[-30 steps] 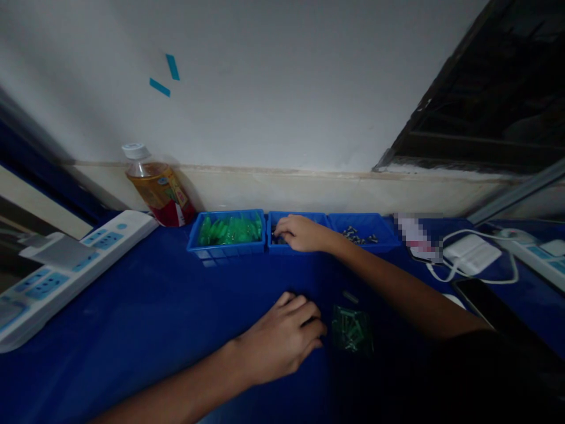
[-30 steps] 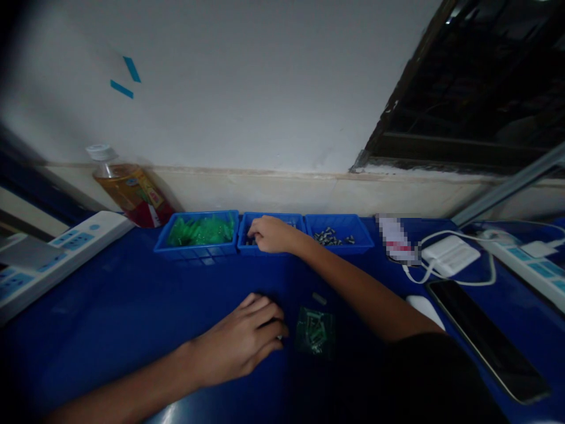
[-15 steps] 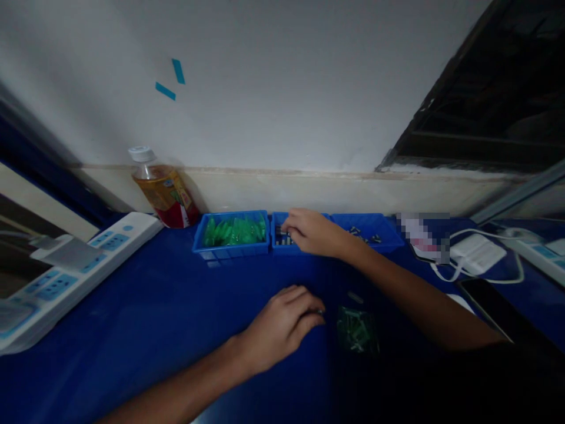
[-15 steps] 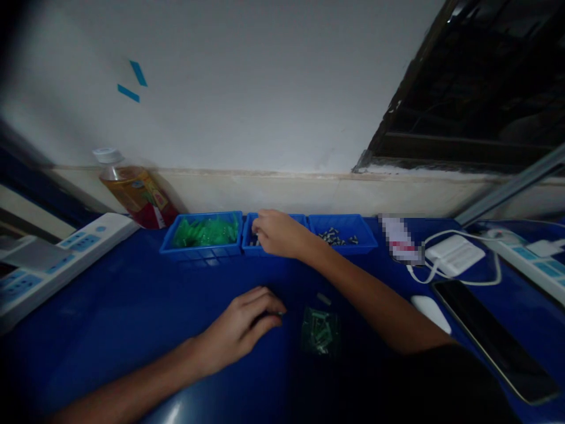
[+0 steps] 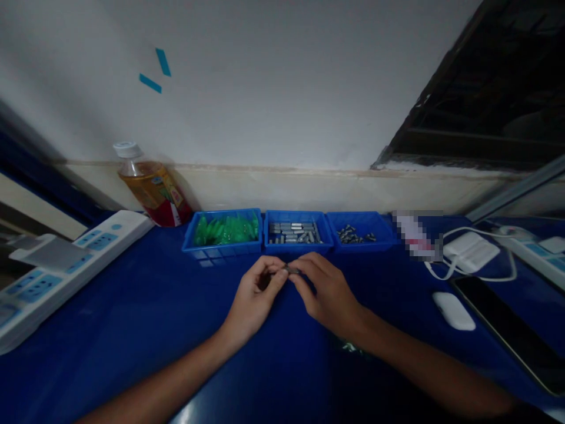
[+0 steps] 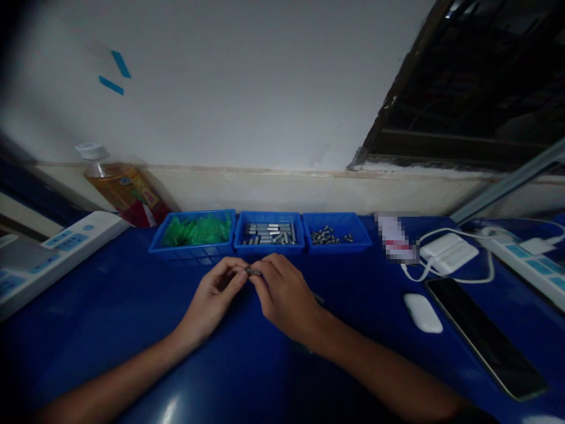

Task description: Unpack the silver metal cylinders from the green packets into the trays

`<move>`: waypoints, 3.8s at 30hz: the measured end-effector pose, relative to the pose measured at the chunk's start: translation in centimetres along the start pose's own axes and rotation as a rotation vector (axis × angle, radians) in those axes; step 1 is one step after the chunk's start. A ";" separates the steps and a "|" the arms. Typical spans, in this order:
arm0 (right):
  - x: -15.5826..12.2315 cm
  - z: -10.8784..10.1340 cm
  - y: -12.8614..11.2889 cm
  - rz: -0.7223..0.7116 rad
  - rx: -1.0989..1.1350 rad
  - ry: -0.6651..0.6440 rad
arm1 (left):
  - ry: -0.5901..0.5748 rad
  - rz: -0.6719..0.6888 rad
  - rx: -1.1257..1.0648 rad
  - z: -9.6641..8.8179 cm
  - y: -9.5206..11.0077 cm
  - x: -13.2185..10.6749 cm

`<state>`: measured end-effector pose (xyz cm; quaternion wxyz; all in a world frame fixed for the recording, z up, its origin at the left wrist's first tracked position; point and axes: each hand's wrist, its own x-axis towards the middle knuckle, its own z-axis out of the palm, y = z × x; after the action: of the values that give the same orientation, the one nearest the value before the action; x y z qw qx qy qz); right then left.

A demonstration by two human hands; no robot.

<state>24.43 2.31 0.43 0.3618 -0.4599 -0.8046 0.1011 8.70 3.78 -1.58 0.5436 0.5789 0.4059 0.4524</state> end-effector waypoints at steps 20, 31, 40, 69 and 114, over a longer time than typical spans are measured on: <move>8.9 -1.5 2.4 -0.039 -0.485 -0.342 | -0.050 0.099 0.395 -1.3 -0.5 1.0; 12.6 2.0 4.3 -0.011 -0.534 -0.525 | -0.206 0.242 0.596 -1.1 -0.4 0.6; 8.8 -2.0 3.1 -0.079 -0.290 -0.179 | -0.319 0.310 0.703 -1.0 -0.4 0.5; -2.7 0.7 4.0 0.056 -0.144 -0.205 | -0.354 0.369 1.069 -0.3 -0.3 0.1; -5.1 -7.4 -0.3 0.072 -0.264 -0.307 | -0.391 0.380 1.020 -0.6 -0.3 0.3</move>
<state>30.85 -3.25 3.37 0.1677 -0.5110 -0.8396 0.0764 8.24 4.26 -1.83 0.1699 0.9033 0.3536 0.1738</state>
